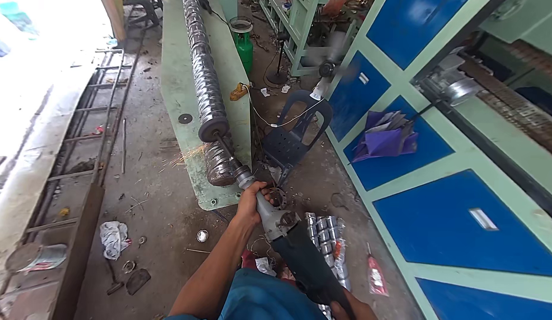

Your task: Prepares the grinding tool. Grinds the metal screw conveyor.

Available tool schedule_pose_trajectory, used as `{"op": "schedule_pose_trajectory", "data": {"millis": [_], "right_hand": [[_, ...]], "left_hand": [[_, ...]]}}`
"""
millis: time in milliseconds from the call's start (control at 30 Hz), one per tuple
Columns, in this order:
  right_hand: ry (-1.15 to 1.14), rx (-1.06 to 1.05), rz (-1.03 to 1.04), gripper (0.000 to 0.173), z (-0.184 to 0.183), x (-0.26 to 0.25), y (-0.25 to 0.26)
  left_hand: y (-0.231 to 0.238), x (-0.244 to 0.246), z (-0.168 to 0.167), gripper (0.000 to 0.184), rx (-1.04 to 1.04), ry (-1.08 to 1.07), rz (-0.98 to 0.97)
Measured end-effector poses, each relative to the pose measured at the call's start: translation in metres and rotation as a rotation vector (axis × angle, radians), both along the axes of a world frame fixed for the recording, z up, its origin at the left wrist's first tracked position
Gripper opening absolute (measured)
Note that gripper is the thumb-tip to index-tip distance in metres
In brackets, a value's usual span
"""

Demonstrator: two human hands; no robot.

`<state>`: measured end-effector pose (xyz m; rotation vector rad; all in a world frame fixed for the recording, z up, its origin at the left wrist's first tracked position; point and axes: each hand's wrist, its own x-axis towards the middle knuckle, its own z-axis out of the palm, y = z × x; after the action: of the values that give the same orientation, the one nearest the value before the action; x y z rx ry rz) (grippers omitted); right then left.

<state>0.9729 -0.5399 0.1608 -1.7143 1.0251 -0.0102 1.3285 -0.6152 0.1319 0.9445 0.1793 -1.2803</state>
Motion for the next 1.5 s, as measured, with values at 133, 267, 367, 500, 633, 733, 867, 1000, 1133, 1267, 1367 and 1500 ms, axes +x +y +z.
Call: {"op": "schedule_pose_trajectory", "data": {"millis": [133,267,367,500,633,733,867,1000,1133,1267,1367,1500], "right_hand": [[0.025,-0.005,-0.012,0.056,0.003,0.004,0.003],[0.045,-0.012,0.006,0.056,0.003,0.007,0.005],[0.033,0.004,-0.005,0.057,0.003,0.008,0.006],[0.022,0.003,-0.055,0.053,0.003,0.005,0.009],[0.005,0.001,-0.062,0.057,0.003,0.002,0.009],[0.006,-0.001,-0.073,0.058,0.005,0.002,0.008],[0.027,-0.012,-0.083,0.055,0.006,0.005,0.011],[0.053,-0.022,-0.067,0.055,0.013,0.007,0.011],[0.074,-0.026,-0.045,0.054,0.020,0.009,0.012],[0.083,-0.043,-0.056,0.055,0.020,0.010,0.015],[0.096,-0.050,-0.051,0.057,0.021,0.011,0.015],[0.105,-0.062,-0.034,0.059,0.023,0.011,0.016]], "left_hand": [[0.008,0.003,0.002,0.014,0.000,0.000,0.009],[0.013,0.006,0.003,0.015,0.012,-0.004,0.016],[0.011,0.006,0.003,0.014,0.013,-0.017,0.003],[-0.002,-0.001,0.002,0.015,0.008,-0.013,-0.040],[-0.014,-0.004,-0.004,0.011,0.012,0.009,-0.066],[-0.015,-0.004,-0.003,0.010,0.007,0.027,-0.061],[-0.009,0.000,-0.003,0.011,-0.015,0.042,-0.049],[-0.004,0.001,-0.002,0.014,-0.031,0.055,-0.039],[0.000,0.003,0.000,0.015,-0.049,0.072,-0.036],[0.002,0.004,0.000,0.017,-0.059,0.080,-0.042],[0.005,0.005,0.001,0.017,-0.058,0.075,-0.039],[0.009,0.006,0.000,0.018,-0.073,0.083,-0.028]]}}
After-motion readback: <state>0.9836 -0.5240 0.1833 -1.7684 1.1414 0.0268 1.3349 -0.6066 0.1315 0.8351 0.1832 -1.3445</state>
